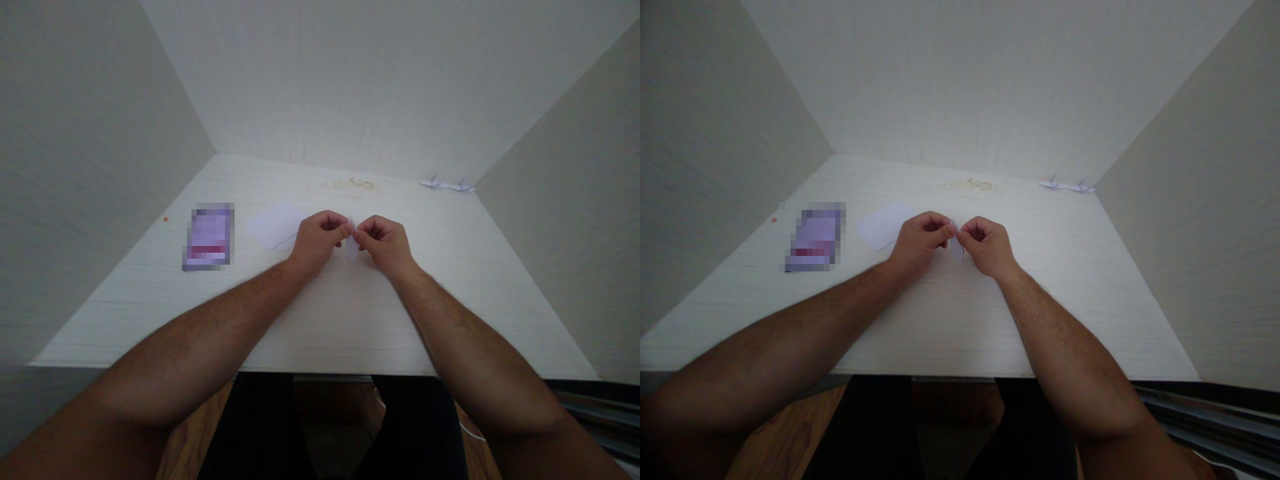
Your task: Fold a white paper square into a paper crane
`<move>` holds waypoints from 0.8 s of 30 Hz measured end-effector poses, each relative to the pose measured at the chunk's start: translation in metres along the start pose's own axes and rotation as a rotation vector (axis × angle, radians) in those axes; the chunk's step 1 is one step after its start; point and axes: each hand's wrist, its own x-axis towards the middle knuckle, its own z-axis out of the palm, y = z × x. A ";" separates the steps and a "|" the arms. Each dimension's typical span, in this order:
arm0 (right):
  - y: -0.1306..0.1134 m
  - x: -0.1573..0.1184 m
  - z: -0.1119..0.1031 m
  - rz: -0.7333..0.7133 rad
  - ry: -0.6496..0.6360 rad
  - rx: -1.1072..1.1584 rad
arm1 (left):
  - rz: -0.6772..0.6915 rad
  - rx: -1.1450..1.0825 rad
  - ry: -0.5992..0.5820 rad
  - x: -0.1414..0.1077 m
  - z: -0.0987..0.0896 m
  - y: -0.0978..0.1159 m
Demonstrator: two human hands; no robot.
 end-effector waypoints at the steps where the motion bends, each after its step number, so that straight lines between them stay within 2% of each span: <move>1: 0.000 0.000 0.000 0.001 -0.003 -0.009 | -0.003 -0.015 0.004 0.000 0.000 0.000; 9: -0.004 0.001 -0.001 0.039 -0.060 -0.008 | -0.120 -0.149 -0.083 0.001 -0.001 0.003; 16: -0.007 0.001 -0.002 0.076 -0.099 0.038 | -0.035 -0.090 -0.109 0.001 -0.002 0.002; 19: -0.006 0.001 -0.002 0.065 -0.074 0.044 | -0.008 -0.047 -0.105 0.001 -0.002 0.001; 24: -0.002 0.003 -0.004 0.011 0.008 0.097 | -0.037 0.067 -0.147 0.000 -0.004 0.001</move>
